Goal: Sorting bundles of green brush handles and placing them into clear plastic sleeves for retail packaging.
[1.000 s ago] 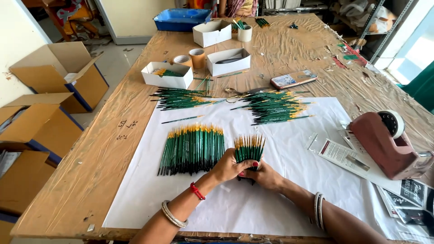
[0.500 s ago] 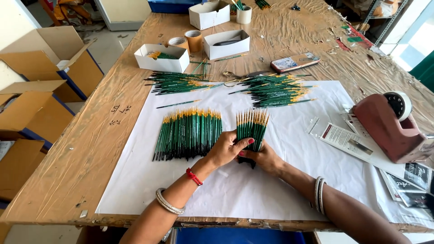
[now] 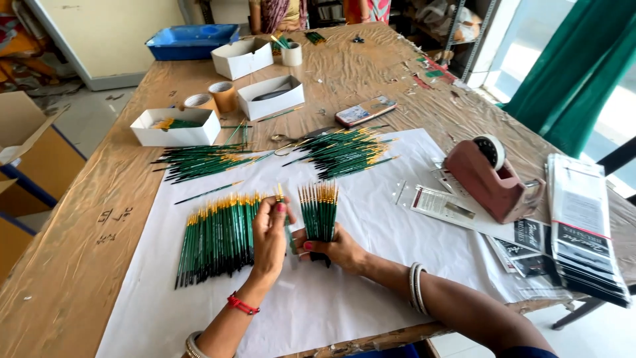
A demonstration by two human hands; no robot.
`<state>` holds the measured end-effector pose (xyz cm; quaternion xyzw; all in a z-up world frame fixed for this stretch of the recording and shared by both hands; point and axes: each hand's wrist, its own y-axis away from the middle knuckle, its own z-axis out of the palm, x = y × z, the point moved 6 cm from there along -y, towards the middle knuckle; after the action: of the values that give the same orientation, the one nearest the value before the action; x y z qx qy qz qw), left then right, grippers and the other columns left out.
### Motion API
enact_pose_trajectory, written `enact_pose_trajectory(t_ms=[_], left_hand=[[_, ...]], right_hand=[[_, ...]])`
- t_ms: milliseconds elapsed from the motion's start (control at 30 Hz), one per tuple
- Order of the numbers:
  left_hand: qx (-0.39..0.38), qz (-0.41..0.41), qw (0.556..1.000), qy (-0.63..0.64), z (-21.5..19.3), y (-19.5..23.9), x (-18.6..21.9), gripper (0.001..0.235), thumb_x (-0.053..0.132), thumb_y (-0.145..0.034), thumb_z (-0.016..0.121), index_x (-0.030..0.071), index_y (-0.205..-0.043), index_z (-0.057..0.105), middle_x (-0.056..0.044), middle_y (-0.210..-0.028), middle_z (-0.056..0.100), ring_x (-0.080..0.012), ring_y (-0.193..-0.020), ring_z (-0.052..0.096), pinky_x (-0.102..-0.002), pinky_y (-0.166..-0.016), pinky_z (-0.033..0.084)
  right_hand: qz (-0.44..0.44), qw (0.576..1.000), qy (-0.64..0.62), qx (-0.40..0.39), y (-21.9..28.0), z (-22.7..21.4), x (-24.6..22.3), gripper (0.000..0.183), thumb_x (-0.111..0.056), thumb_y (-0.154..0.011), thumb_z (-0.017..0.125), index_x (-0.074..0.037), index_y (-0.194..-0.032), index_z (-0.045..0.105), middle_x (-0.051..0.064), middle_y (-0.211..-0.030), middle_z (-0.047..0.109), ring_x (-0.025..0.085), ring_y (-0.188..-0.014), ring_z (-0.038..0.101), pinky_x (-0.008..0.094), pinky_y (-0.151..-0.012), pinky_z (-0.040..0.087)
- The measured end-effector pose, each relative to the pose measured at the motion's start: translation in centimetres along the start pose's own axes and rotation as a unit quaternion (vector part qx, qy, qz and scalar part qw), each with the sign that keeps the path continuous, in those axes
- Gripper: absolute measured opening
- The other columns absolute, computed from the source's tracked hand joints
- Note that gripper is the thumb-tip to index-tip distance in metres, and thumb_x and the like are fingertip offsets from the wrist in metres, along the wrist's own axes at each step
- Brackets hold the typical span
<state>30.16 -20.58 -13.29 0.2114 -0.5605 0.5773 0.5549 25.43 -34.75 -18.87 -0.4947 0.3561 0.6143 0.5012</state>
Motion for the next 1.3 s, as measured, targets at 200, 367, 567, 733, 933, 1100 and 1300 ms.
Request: enact_pose_trajectory(t_ms=[200, 367, 567, 733, 933, 1100, 1300], left_hand=[[0.017, -0.052, 0.998, -0.021, 0.0, 0.0, -0.8, 0.025, 0.024, -0.098, 0.074, 0.002, -0.107, 0.069, 0.002, -0.079, 0.058, -0.0045, -0.061, 0.043, -0.022, -0.055, 0.037], [0.012, -0.036, 0.996, -0.084, 0.0, 0.1, -0.9, 0.024, 0.024, -0.094, 0.077, 0.003, -0.101, 0.07, 0.003, -0.081, 0.064, -0.0047, -0.07, 0.053, -0.024, -0.066, 0.047], [0.053, -0.057, 0.997, 0.014, -0.5, 0.0, -0.3, 0.031, 0.037, -0.105, 0.061, 0.007, -0.103, 0.062, 0.005, -0.089, 0.061, -0.0068, -0.065, 0.048, -0.024, -0.058, 0.041], [0.011, -0.087, 0.994, -0.061, 0.3, 0.4, -1.4, 0.026, 0.025, -0.095, 0.077, 0.001, -0.099, 0.068, 0.004, -0.071, 0.049, -0.0044, -0.059, 0.039, -0.022, -0.049, 0.034], [0.046, -0.106, 0.989, -0.09, 0.5, 0.5, -0.6, 0.023, 0.02, -0.09, 0.075, -0.001, -0.1, 0.071, 0.006, -0.078, 0.064, -0.0034, -0.068, 0.054, -0.024, -0.058, 0.046], [0.024, -0.059, 0.99, -0.129, -1.1, 0.3, -2.5, 0.023, 0.016, -0.092, 0.077, -0.002, -0.106, 0.075, 0.007, -0.078, 0.061, -0.0029, -0.07, 0.048, -0.021, -0.062, 0.04], [0.038, -0.096, 0.99, -0.093, -1.0, 0.6, -2.3, 0.02, 0.018, -0.099, 0.068, 0.0, -0.107, 0.07, 0.01, -0.078, 0.053, -0.0029, -0.065, 0.041, -0.023, -0.057, 0.033]], right_hand=[[0.028, 0.999, -0.001, -0.02, 0.9, 1.4, -0.6, 0.033, 0.002, -0.095, 0.064, 0.003, -0.127, 0.065, 0.014, -0.12, 0.073, 0.026, -0.112, 0.072, 0.041, -0.093, 0.062], [0.036, 0.999, -0.002, -0.011, 0.9, 1.5, -0.6, 0.035, 0.003, -0.094, 0.064, -0.001, -0.129, 0.065, 0.012, -0.123, 0.072, 0.025, -0.112, 0.071, 0.04, -0.093, 0.062], [0.015, 0.999, 0.034, -0.017, 0.8, 1.5, -0.4, 0.035, 0.002, -0.097, 0.062, 0.001, -0.133, 0.065, 0.011, -0.127, 0.07, 0.022, -0.112, 0.069, 0.039, -0.091, 0.063], [-0.003, 0.999, 0.014, -0.039, 0.7, 1.6, -0.3, 0.035, 0.002, -0.096, 0.061, 0.001, -0.131, 0.063, 0.011, -0.128, 0.069, 0.023, -0.116, 0.069, 0.037, -0.091, 0.063], [-0.006, 0.998, 0.043, -0.046, 1.0, 1.8, -0.8, 0.033, 0.002, -0.1, 0.061, 0.005, -0.133, 0.063, 0.015, -0.124, 0.071, 0.023, -0.118, 0.069, 0.036, -0.094, 0.061], [-0.024, 0.996, 0.055, -0.06, 1.1, 1.8, -0.7, 0.032, 0.002, -0.101, 0.06, 0.006, -0.132, 0.063, 0.014, -0.126, 0.07, 0.021, -0.117, 0.069, 0.035, -0.095, 0.061], [-0.052, 0.995, 0.072, -0.049, 0.5, 1.3, 0.4, 0.033, -0.007, -0.106, 0.059, 0.007, -0.136, 0.063, 0.015, -0.128, 0.069, 0.02, -0.116, 0.067, 0.034, -0.096, 0.058]])
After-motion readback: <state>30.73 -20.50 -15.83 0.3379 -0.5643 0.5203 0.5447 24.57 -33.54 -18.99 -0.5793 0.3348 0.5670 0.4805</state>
